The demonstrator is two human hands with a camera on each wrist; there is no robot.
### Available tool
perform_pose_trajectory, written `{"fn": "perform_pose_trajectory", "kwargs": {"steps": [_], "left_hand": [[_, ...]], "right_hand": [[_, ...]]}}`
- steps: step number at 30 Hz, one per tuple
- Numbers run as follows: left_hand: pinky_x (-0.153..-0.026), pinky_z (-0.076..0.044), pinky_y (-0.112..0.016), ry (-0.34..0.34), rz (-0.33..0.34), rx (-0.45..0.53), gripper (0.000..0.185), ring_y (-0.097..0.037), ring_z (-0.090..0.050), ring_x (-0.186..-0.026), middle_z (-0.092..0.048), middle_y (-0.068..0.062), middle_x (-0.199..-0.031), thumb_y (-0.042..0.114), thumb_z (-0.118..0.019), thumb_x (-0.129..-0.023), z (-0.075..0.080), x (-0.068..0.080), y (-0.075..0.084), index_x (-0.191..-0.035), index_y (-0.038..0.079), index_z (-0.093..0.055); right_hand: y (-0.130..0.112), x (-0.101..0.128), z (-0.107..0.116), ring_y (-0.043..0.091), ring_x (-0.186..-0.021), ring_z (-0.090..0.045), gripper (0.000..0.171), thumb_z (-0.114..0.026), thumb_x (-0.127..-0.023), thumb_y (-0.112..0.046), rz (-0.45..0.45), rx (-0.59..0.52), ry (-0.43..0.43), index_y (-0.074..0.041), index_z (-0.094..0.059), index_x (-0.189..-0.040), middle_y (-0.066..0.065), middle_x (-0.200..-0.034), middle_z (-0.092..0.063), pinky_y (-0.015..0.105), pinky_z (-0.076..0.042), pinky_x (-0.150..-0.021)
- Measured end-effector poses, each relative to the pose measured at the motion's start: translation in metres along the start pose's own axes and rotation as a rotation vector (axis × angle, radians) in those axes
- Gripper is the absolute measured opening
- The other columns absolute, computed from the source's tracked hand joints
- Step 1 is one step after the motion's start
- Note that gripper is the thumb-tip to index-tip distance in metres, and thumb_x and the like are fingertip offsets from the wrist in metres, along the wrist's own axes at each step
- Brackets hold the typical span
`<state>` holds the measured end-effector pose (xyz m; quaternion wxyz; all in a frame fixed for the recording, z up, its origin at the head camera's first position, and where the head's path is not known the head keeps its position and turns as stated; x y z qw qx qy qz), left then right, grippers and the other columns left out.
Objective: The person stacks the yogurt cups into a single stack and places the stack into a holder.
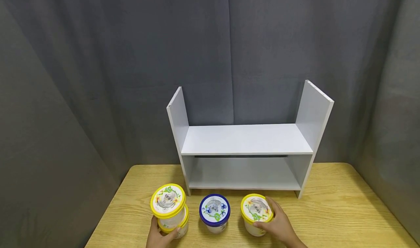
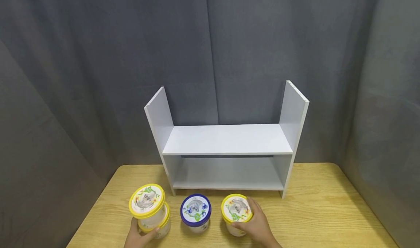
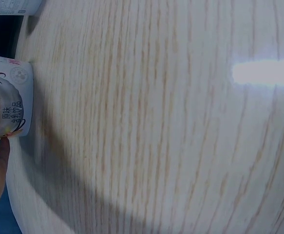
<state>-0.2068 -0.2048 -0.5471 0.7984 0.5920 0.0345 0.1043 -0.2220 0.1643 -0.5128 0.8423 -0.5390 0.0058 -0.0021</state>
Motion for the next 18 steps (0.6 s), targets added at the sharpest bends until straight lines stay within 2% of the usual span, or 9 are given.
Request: {"fn": "perform_pose_trajectory", "kwargs": {"steps": [6,8,11,15,18], "left_hand": [[-0.092,-0.047,-0.046,-0.015,0.012,0.011,0.099,-0.041,-0.042,-0.117,-0.035,-0.024,-0.130,0.030,-0.080,-0.069,0.001,0.000,-0.001,-0.139,0.003,-0.017],[-0.092,-0.047,-0.046,-0.017,0.014,0.009,0.099,-0.041,-0.042,-0.117,-0.034,-0.025,-0.130,0.028,-0.080,-0.069,0.001,0.001,0.001,-0.140,0.002,-0.016],[-0.092,-0.047,-0.046,-0.019,0.007,0.002,0.097,-0.042,-0.042,-0.116,-0.034,-0.026,-0.131,0.026,-0.079,-0.071,0.002,0.002,0.002,-0.140,0.001,-0.015],[-0.092,-0.047,-0.047,-0.012,0.007,-0.014,0.097,-0.042,-0.042,-0.117,-0.034,-0.027,-0.131,0.027,-0.079,-0.071,0.001,0.001,0.003,-0.140,0.001,-0.015],[-0.093,-0.046,-0.047,-0.005,0.022,-0.025,0.100,-0.043,-0.041,-0.117,-0.033,-0.027,-0.132,0.030,-0.079,-0.070,0.002,0.002,0.003,-0.140,0.001,-0.014]], "right_hand": [[-0.018,0.003,0.002,0.037,-0.116,-0.046,0.097,-0.086,-0.059,-0.020,0.003,-0.007,0.007,0.003,-0.033,-0.137,0.029,-0.134,-0.036,0.028,-0.048,-0.086],[-0.024,0.004,0.003,0.037,-0.115,-0.047,0.096,-0.086,-0.059,-0.018,0.032,-0.007,0.009,0.003,-0.034,-0.137,0.029,-0.134,-0.038,0.026,-0.047,-0.084],[-0.034,0.003,0.005,0.039,-0.118,-0.044,0.096,-0.086,-0.060,-0.019,0.060,-0.007,0.002,0.002,-0.034,-0.137,0.027,-0.137,-0.035,0.030,-0.047,-0.089],[-0.047,0.003,0.008,0.043,-0.122,-0.040,0.096,-0.086,-0.060,-0.020,0.101,0.016,-0.001,0.002,-0.034,-0.137,0.028,-0.140,-0.032,0.045,-0.043,-0.097],[-0.056,0.004,0.007,0.043,-0.124,-0.038,0.094,-0.085,-0.061,-0.017,0.140,0.001,-0.005,0.004,-0.034,-0.137,0.028,-0.139,-0.032,0.047,-0.039,-0.100]]}}
Point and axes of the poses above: each hand's wrist, its own x-axis away from the middle knuckle, its own z-axis out of the back of the hand, y = z × x, the point moved 2 cm from there along -x, towards the middle knuckle
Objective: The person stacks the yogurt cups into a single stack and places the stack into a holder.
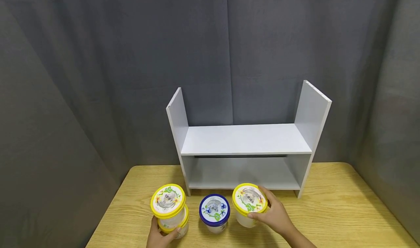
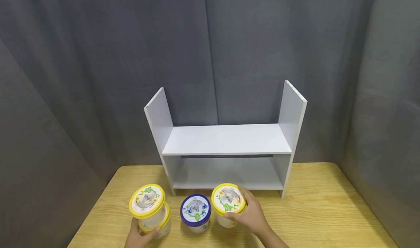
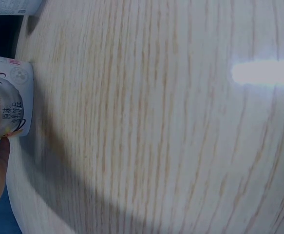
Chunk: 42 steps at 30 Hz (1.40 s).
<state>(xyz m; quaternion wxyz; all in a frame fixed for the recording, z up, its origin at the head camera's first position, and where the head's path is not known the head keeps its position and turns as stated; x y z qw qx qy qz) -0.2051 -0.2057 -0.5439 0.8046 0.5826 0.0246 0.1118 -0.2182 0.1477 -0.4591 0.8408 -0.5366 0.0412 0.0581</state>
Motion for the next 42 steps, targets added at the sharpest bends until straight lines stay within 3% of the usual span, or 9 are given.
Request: {"fn": "perform_pose_trajectory", "kwargs": {"steps": [14,23,31,38,42], "left_hand": [[-0.094,-0.045,-0.047,-0.017,-0.004,0.014,0.099,-0.042,-0.042,-0.116,-0.033,-0.027,-0.130,0.028,-0.079,-0.070,0.000,-0.001,0.000,-0.139,-0.001,-0.013],[-0.093,-0.046,-0.047,-0.012,-0.020,0.021,0.098,-0.041,-0.043,-0.116,-0.034,-0.027,-0.129,0.026,-0.079,-0.071,-0.001,-0.002,0.000,-0.140,0.000,-0.014],[-0.093,-0.046,-0.047,-0.010,-0.016,0.027,0.098,-0.042,-0.042,-0.116,-0.032,-0.027,-0.130,0.025,-0.078,-0.072,-0.001,-0.001,0.002,-0.140,0.000,-0.012],[-0.087,-0.050,-0.045,0.029,-0.066,0.011,0.094,-0.037,-0.046,-0.110,-0.037,-0.025,-0.124,0.025,-0.079,-0.071,-0.003,0.000,0.001,-0.137,-0.002,-0.018],[-0.085,-0.051,-0.043,0.034,-0.085,0.007,0.092,-0.034,-0.048,-0.106,-0.040,-0.024,-0.121,0.026,-0.079,-0.071,-0.005,-0.001,-0.002,-0.136,-0.002,-0.020]], "right_hand": [[-0.038,-0.006,-0.018,0.040,-0.129,-0.032,0.092,-0.085,-0.061,-0.017,0.070,-0.145,-0.063,0.001,-0.036,-0.137,0.024,-0.140,-0.034,0.049,-0.031,-0.106],[-0.067,-0.014,-0.032,0.035,-0.124,-0.041,0.092,-0.085,-0.060,-0.016,0.144,-0.179,-0.099,0.001,-0.037,-0.137,0.022,-0.136,-0.041,0.043,-0.038,-0.103],[-0.093,-0.021,-0.045,0.036,-0.122,-0.042,0.092,-0.083,-0.065,-0.020,0.218,-0.215,-0.196,-0.001,-0.032,-0.139,0.021,-0.140,-0.035,0.042,-0.042,-0.099],[-0.110,-0.029,-0.058,0.037,-0.127,-0.036,0.091,-0.082,-0.066,-0.025,0.277,-0.214,-0.230,0.000,-0.033,-0.139,0.020,-0.139,-0.037,0.048,-0.036,-0.103],[-0.119,-0.031,-0.066,0.036,-0.125,-0.041,0.091,-0.083,-0.066,-0.025,0.287,-0.229,-0.253,0.001,-0.034,-0.138,0.020,-0.137,-0.041,0.048,-0.037,-0.102]]}}
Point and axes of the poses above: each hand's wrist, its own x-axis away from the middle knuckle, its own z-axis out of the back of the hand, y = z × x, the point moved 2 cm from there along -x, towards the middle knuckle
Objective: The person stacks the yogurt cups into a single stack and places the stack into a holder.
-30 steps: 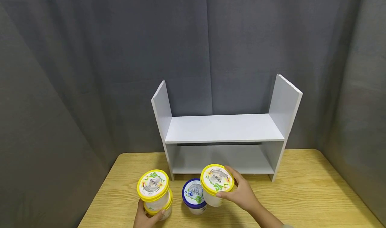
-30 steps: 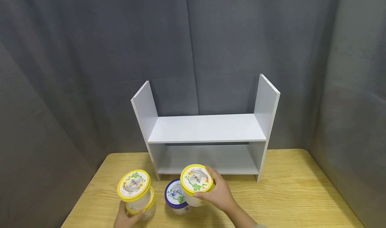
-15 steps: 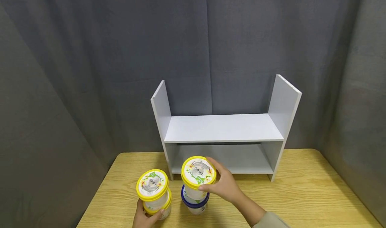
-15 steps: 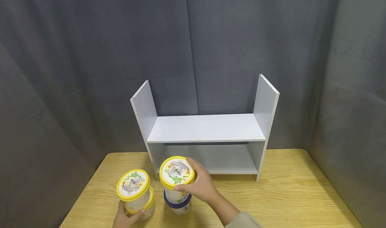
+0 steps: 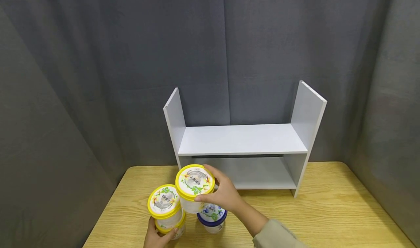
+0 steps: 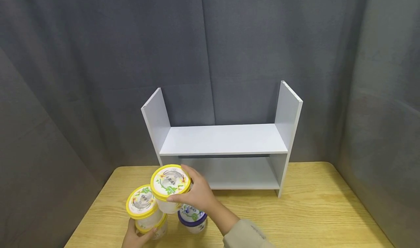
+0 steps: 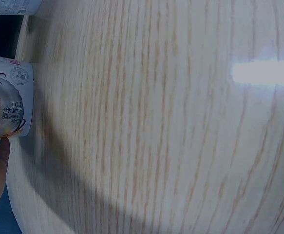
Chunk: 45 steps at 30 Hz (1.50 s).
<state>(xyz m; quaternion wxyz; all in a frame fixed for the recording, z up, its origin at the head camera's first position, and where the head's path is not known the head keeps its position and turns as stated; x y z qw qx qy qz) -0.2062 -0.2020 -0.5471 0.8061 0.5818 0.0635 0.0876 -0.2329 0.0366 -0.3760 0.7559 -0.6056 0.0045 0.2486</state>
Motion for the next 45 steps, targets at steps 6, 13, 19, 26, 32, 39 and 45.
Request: {"fn": "perform_pose_trajectory", "kwargs": {"steps": [6,13,19,26,32,39,45], "left_hand": [[-0.086,-0.051,-0.039,-0.015,0.007,0.005,0.089,-0.030,-0.049,-0.107,-0.041,-0.021,-0.121,0.026,-0.077,-0.072,0.001,0.001,0.000,-0.136,0.000,-0.020],[-0.092,-0.047,-0.045,-0.066,0.064,0.037,0.093,-0.039,-0.044,-0.115,-0.036,-0.025,-0.128,0.028,-0.075,-0.075,0.003,0.000,0.002,-0.139,0.001,-0.014],[-0.092,-0.048,-0.044,-0.086,0.056,0.049,0.093,-0.039,-0.043,-0.116,-0.035,-0.025,-0.129,0.026,-0.075,-0.076,0.004,0.001,0.003,-0.140,0.001,-0.012],[-0.089,-0.050,-0.042,-0.090,0.066,0.034,0.095,-0.038,-0.045,-0.113,-0.035,-0.025,-0.128,0.031,-0.075,-0.075,0.004,0.002,0.003,-0.140,0.000,-0.011],[-0.083,-0.053,-0.039,-0.074,0.065,0.018,0.097,-0.034,-0.049,-0.108,-0.038,-0.025,-0.125,0.034,-0.075,-0.074,0.004,0.001,0.002,-0.139,0.000,-0.012],[-0.086,-0.052,-0.040,-0.072,0.062,0.026,0.100,-0.039,-0.046,-0.111,-0.035,-0.027,-0.126,0.034,-0.076,-0.074,0.003,0.002,0.002,-0.140,-0.001,-0.010],[-0.091,-0.049,-0.044,-0.099,0.074,0.045,0.102,-0.042,-0.042,-0.116,-0.033,-0.027,-0.129,0.033,-0.076,-0.073,0.004,0.001,0.002,-0.141,-0.001,-0.007]], "right_hand": [[-0.007,-0.013,-0.014,0.033,-0.127,-0.039,0.090,-0.083,-0.066,-0.023,-0.022,-0.009,-0.026,-0.001,-0.034,-0.138,0.017,-0.140,-0.039,0.047,-0.035,-0.105],[-0.008,-0.027,-0.033,0.026,-0.123,-0.044,0.089,-0.083,-0.065,-0.021,-0.026,0.006,-0.047,-0.002,-0.035,-0.138,0.013,-0.137,-0.042,0.041,-0.040,-0.102],[-0.010,-0.037,-0.046,0.026,-0.124,-0.043,0.089,-0.084,-0.064,-0.024,-0.052,0.072,-0.041,-0.002,-0.037,-0.137,0.012,-0.139,-0.041,0.040,-0.040,-0.102],[-0.010,-0.046,-0.060,0.026,-0.126,-0.041,0.091,-0.084,-0.063,-0.028,-0.070,0.150,-0.053,-0.004,-0.038,-0.138,0.011,-0.140,-0.040,0.040,-0.039,-0.103],[-0.010,-0.051,-0.067,0.025,-0.124,-0.043,0.092,-0.084,-0.063,-0.029,-0.064,0.165,-0.055,-0.004,-0.038,-0.138,0.011,-0.139,-0.042,0.039,-0.040,-0.102],[-0.009,-0.056,-0.073,0.024,-0.124,-0.043,0.092,-0.084,-0.063,-0.030,-0.041,0.191,-0.054,-0.003,-0.037,-0.138,0.011,-0.138,-0.043,0.038,-0.039,-0.103],[-0.011,-0.058,-0.076,0.025,-0.126,-0.041,0.093,-0.084,-0.063,-0.032,-0.015,0.245,-0.059,-0.001,-0.037,-0.137,0.011,-0.140,-0.041,0.039,-0.037,-0.105]]}}
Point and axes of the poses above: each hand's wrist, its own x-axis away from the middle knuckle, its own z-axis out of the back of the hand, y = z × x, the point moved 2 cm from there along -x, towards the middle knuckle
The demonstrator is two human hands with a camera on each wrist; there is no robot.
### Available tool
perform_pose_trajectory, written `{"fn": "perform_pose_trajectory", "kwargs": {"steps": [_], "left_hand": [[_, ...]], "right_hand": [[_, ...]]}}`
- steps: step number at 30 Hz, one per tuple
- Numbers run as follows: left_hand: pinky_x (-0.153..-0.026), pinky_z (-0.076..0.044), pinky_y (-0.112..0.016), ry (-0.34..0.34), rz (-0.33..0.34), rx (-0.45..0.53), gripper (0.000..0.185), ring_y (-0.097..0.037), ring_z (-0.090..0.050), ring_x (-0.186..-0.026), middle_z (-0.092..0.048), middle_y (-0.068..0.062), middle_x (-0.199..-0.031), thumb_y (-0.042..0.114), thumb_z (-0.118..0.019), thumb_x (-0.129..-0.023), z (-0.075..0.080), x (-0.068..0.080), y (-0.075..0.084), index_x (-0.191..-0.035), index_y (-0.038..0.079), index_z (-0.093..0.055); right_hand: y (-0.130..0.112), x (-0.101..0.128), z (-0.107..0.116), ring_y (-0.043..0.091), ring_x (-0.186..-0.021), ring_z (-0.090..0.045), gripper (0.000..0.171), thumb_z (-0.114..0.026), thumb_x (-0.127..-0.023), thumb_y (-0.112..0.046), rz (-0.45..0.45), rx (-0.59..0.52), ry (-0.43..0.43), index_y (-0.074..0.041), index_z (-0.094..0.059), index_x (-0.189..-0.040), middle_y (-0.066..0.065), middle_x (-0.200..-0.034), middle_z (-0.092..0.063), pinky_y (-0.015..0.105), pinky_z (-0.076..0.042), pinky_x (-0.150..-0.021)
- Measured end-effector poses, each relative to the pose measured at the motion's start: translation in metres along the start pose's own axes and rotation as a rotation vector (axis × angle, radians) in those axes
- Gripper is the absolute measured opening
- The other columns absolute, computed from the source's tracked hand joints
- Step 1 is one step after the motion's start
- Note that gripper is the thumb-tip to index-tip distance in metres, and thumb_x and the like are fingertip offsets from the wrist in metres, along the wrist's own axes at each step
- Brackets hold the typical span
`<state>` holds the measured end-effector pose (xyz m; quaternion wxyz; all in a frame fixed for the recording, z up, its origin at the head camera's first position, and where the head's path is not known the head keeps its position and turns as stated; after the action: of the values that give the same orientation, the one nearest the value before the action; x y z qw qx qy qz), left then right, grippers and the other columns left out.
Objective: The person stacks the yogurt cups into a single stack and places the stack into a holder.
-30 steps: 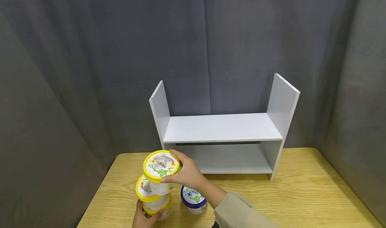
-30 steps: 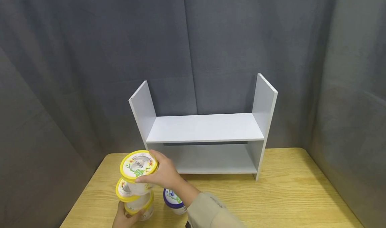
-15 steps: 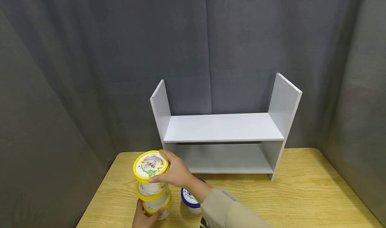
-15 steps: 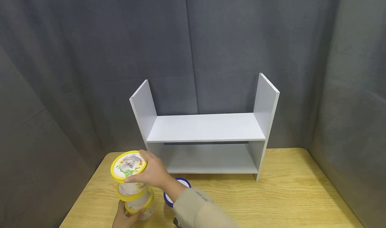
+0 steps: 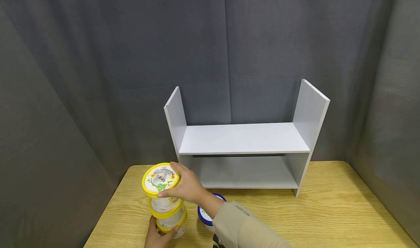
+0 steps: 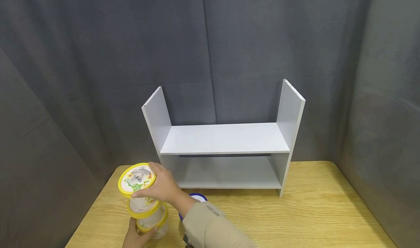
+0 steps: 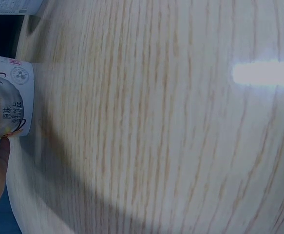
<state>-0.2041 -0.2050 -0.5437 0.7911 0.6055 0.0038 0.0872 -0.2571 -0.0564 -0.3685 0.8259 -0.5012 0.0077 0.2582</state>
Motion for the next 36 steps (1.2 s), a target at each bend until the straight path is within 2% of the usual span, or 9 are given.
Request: {"fn": "perform_pose_trajectory", "kwargs": {"steps": [3,12,16,24,28,31,36], "left_hand": [[-0.091,-0.048,-0.045,-0.010,-0.005,-0.001,0.102,-0.041,-0.042,-0.115,-0.032,-0.028,-0.129,0.031,-0.075,-0.074,-0.0001,0.0001,0.0003,-0.141,-0.002,-0.005],[-0.088,-0.051,-0.039,0.034,-0.012,0.009,0.101,-0.036,-0.047,-0.111,-0.038,-0.022,-0.124,0.036,-0.078,-0.070,-0.0019,-0.0010,-0.0049,-0.139,0.001,-0.013],[-0.085,-0.052,-0.040,0.041,-0.050,-0.005,0.099,-0.038,-0.048,-0.108,-0.038,-0.026,-0.123,0.035,-0.077,-0.072,-0.0013,-0.0012,-0.0053,-0.138,-0.003,-0.013],[-0.087,-0.052,-0.037,0.033,0.007,0.017,0.101,-0.037,-0.048,-0.111,-0.038,-0.024,-0.125,0.033,-0.079,-0.070,-0.0014,0.0004,-0.0014,-0.139,0.001,-0.013],[-0.088,-0.051,-0.042,0.006,-0.002,0.014,0.100,-0.041,-0.046,-0.112,-0.034,-0.028,-0.127,0.030,-0.077,-0.073,-0.0009,0.0008,0.0019,-0.139,-0.002,-0.010],[-0.090,-0.050,-0.042,-0.002,0.013,0.024,0.102,-0.040,-0.045,-0.114,-0.034,-0.026,-0.128,0.033,-0.077,-0.072,-0.0004,-0.0001,0.0024,-0.140,0.000,-0.010],[-0.087,-0.051,-0.037,0.018,0.022,0.030,0.103,-0.037,-0.046,-0.112,-0.036,-0.023,-0.126,0.036,-0.078,-0.070,-0.0006,-0.0021,-0.0011,-0.140,0.002,-0.012]], "right_hand": [[-0.0007,-0.0007,-0.0011,0.025,-0.127,-0.040,0.094,-0.084,-0.063,-0.033,-0.006,0.012,-0.002,-0.001,-0.036,-0.138,0.011,-0.140,-0.041,0.040,-0.037,-0.105],[0.0017,-0.0022,-0.0045,0.028,-0.129,-0.037,0.096,-0.084,-0.063,-0.032,-0.025,-0.015,-0.012,-0.004,-0.034,-0.139,0.011,-0.142,-0.037,0.045,-0.034,-0.106],[0.0024,-0.0026,-0.0052,0.029,-0.130,-0.035,0.097,-0.083,-0.063,-0.032,-0.039,-0.018,-0.021,-0.005,-0.032,-0.141,0.011,-0.143,-0.035,0.048,-0.033,-0.106],[0.0013,-0.0020,-0.0030,0.028,-0.130,-0.035,0.098,-0.084,-0.063,-0.032,-0.036,-0.009,-0.031,-0.006,-0.031,-0.141,0.011,-0.144,-0.035,0.047,-0.034,-0.105],[-0.0005,-0.0006,-0.0007,0.029,-0.130,-0.035,0.098,-0.083,-0.063,-0.032,-0.034,-0.005,-0.034,-0.005,-0.030,-0.142,0.012,-0.144,-0.034,0.047,-0.034,-0.106],[-0.0013,-0.0003,0.0005,0.029,-0.130,-0.035,0.099,-0.083,-0.064,-0.032,-0.037,-0.005,-0.034,-0.005,-0.029,-0.142,0.012,-0.144,-0.034,0.046,-0.034,-0.106],[0.0010,0.0004,0.0028,0.031,-0.131,-0.033,0.098,-0.082,-0.065,-0.032,-0.060,-0.017,-0.036,-0.005,-0.028,-0.142,0.013,-0.144,-0.033,0.049,-0.032,-0.106]]}}
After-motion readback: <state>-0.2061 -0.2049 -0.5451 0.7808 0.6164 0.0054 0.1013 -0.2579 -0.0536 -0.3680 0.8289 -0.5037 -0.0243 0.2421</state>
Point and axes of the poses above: each hand's wrist, its own x-axis away from the middle knuckle, its own z-axis out of the back of the hand, y = z × x, the point moved 2 cm from there along -x, towards the middle knuckle
